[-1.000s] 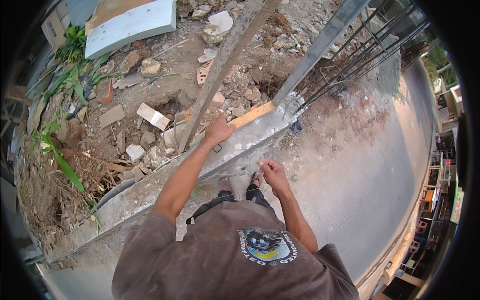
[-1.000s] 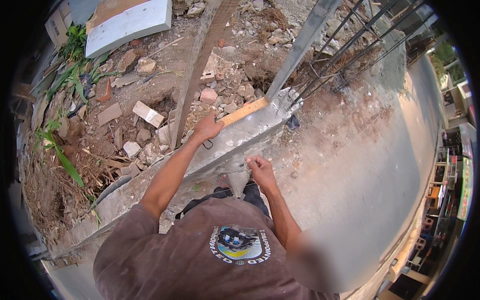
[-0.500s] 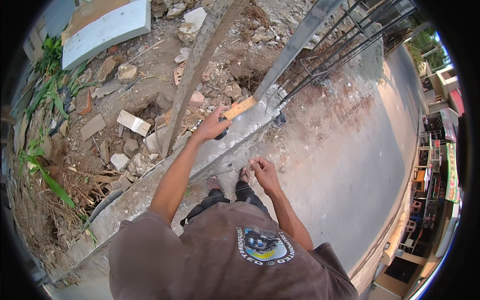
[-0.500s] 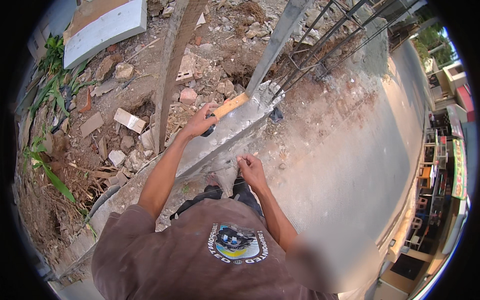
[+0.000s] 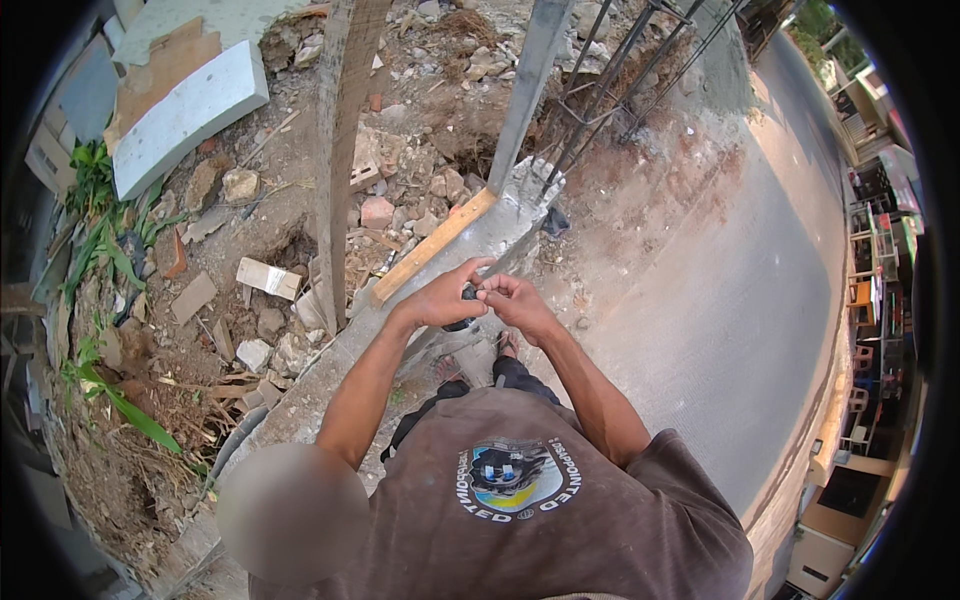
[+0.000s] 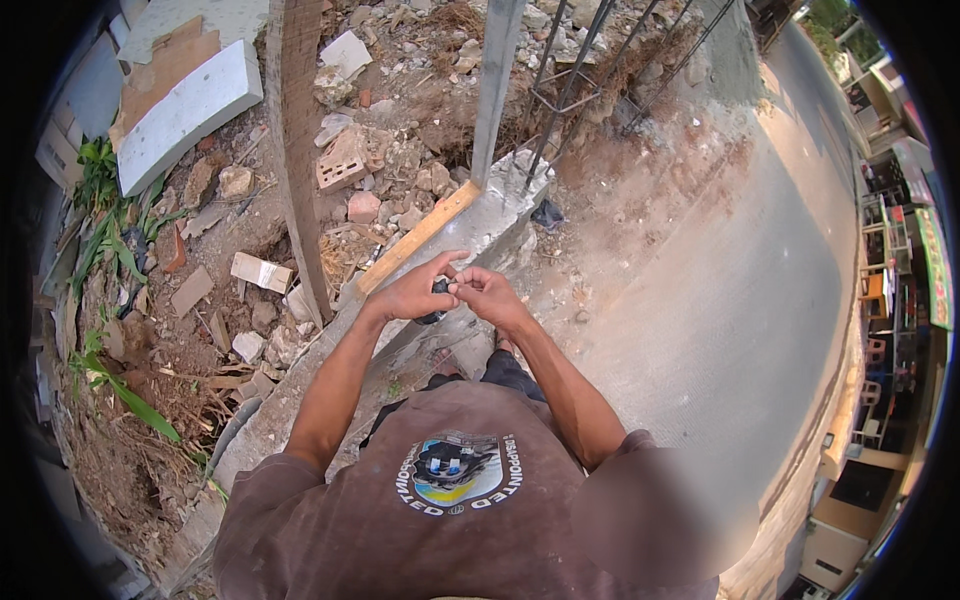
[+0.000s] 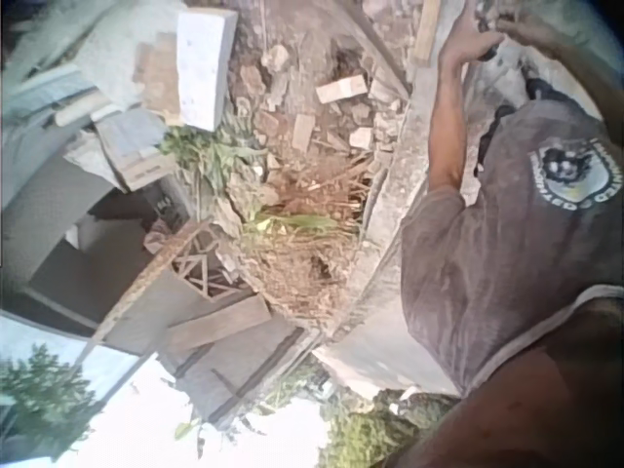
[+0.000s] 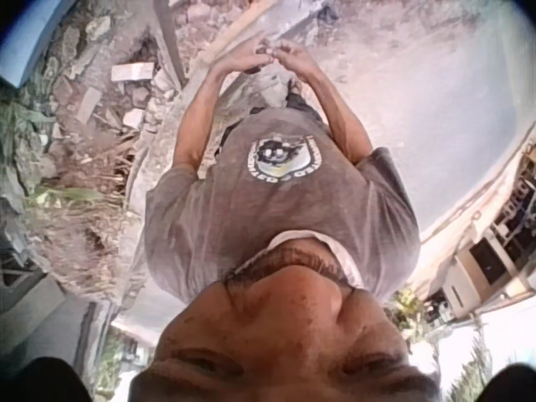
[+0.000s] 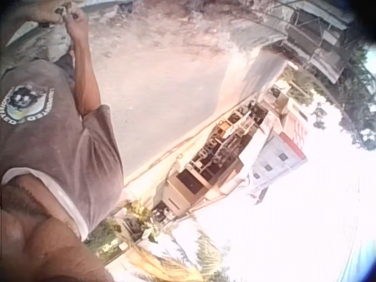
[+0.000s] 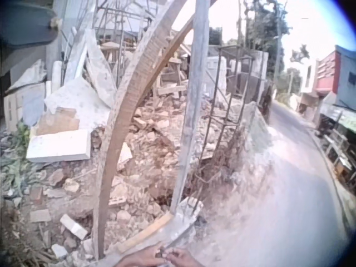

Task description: The person measures a vertical metal rebar column using a tape measure and then ties a thin wire around the rebar. The person wraps the wire around the rebar multiple times and twists it to secure it.

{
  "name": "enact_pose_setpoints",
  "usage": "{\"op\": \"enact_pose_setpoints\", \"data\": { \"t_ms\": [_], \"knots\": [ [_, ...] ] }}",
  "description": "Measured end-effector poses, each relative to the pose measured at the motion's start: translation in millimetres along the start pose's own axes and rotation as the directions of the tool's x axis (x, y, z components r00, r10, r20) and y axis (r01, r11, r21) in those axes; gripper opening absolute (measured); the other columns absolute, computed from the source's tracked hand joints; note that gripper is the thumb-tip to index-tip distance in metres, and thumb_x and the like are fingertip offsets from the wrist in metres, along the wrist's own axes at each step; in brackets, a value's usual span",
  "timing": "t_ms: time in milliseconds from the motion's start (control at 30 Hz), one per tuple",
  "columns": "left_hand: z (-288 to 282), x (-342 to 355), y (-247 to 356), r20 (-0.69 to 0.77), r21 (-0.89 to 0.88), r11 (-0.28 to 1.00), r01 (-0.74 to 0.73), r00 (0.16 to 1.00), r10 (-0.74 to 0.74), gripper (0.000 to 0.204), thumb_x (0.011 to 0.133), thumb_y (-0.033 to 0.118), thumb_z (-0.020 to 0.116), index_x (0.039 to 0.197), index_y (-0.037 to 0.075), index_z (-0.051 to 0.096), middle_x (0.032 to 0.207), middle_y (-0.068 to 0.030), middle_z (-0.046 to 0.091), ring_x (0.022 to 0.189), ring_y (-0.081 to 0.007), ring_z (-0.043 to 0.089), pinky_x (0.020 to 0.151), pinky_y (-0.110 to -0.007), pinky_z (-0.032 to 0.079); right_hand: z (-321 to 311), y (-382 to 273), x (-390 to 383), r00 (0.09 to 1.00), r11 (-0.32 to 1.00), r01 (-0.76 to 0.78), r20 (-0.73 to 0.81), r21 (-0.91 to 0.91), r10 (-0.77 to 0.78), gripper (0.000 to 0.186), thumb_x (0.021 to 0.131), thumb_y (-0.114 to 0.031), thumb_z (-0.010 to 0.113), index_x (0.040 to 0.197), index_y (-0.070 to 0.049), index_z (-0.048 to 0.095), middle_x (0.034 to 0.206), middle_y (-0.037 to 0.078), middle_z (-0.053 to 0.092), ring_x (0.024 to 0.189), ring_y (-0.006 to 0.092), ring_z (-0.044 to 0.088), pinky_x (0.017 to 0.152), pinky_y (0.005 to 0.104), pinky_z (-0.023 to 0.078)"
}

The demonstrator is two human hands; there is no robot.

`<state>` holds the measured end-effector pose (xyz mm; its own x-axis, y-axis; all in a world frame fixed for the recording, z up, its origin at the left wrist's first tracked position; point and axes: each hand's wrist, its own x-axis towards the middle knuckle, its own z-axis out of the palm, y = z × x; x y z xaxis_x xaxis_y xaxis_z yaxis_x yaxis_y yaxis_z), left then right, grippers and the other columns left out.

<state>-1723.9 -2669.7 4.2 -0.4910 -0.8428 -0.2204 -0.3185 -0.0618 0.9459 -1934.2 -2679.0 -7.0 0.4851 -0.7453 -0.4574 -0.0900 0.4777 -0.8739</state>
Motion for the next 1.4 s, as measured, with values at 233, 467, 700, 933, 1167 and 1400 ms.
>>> {"op": "enact_pose_setpoints", "data": {
  "t_ms": [233,467,700,933,1167,1400],
  "knots": [
    [-40.0,-51.2,80.7,-0.221,0.660,0.663,0.353,0.935,-0.279,0.064,0.080,0.036,0.065,0.136,0.006,0.057,0.102,-0.0237,0.071,0.101,-0.0415,0.067,0.090,-0.050,0.052,-46.5,11.8,13.6,0.998,0.837,0.059,-0.025,0.545,-0.054,0.015,0.096,-0.019,0.073,0.099,-0.010,0.062,0.077,-0.005,0.057,0.055,0.0020,0.044,0.043,0.0184,0.028],
    [-61.9,-152.0,197.0,-0.488,0.685,0.385,0.618,0.782,-0.387,0.042,0.089,0.038,0.065,0.119,0.009,0.068,0.092,-0.0216,0.071,0.093,-0.0419,0.069,0.085,-0.052,0.052,-109.2,36.7,69.5,0.995,0.575,0.093,-0.065,0.813,-0.069,0.015,0.099,-0.023,0.067,0.095,-0.010,0.060,0.080,-0.002,0.059,0.054,0.0046,0.045,0.041,0.0208,0.030],
    [-75.5,-132.1,342.7,-0.610,0.791,0.007,0.612,0.789,-0.076,0.022,0.097,0.028,0.065,0.099,0.006,0.068,0.089,-0.0147,0.066,0.078,-0.0364,0.066,0.070,-0.049,0.049,-116.6,70.7,168.8,0.977,0.363,0.076,-0.142,0.929,0.157,0.014,0.101,-0.023,0.065,0.096,-0.012,0.058,0.080,-0.001,0.061,0.052,0.0053,0.045,0.039,0.0218,0.030],
    [-85.3,-18.2,394.1,-0.389,0.858,-0.332,0.392,0.918,0.079,0.028,0.100,0.023,0.063,0.085,0.001,0.069,0.077,-0.0115,0.060,0.067,-0.0322,0.062,0.064,-0.045,0.047,-93.2,53.4,190.6,0.944,0.515,0.021,-0.187,0.857,0.272,0.016,0.102,-0.027,0.064,0.102,-0.013,0.058,0.080,-0.001,0.065,0.049,0.0049,0.043,0.038,0.0217,0.028],
    [-78.0,57.4,445.0,-0.339,0.899,-0.370,0.233,0.906,-0.252,0.026,0.092,0.010,0.061,0.070,-0.001,0.064,0.056,-0.0112,0.061,0.050,-0.0186,0.057,0.050,-0.037,0.049,-71.3,46.8,173.5,0.983,0.943,-0.042,-0.153,0.329,0.097,0.013,0.099,-0.019,0.063,0.101,-0.007,0.068,0.078,-0.003,0.062,0.053,0.0057,0.046,0.041,0.0235,0.033],
    [-93.8,39.2,436.8,0.040,0.947,-0.320,-0.018,0.997,0.064,0.028,0.091,0.005,0.058,0.065,-0.003,0.062,0.059,-0.0122,0.062,0.050,-0.0206,0.056,0.050,-0.037,0.049,-43.0,24.4,234.2,0.870,0.765,0.401,-0.053,-0.505,-0.491,0.018,0.088,-0.018,0.067,0.092,-0.003,0.076,0.084,0.016,0.075,0.078,0.0303,0.073,0.070,0.0421,0.056]
  ]
}}
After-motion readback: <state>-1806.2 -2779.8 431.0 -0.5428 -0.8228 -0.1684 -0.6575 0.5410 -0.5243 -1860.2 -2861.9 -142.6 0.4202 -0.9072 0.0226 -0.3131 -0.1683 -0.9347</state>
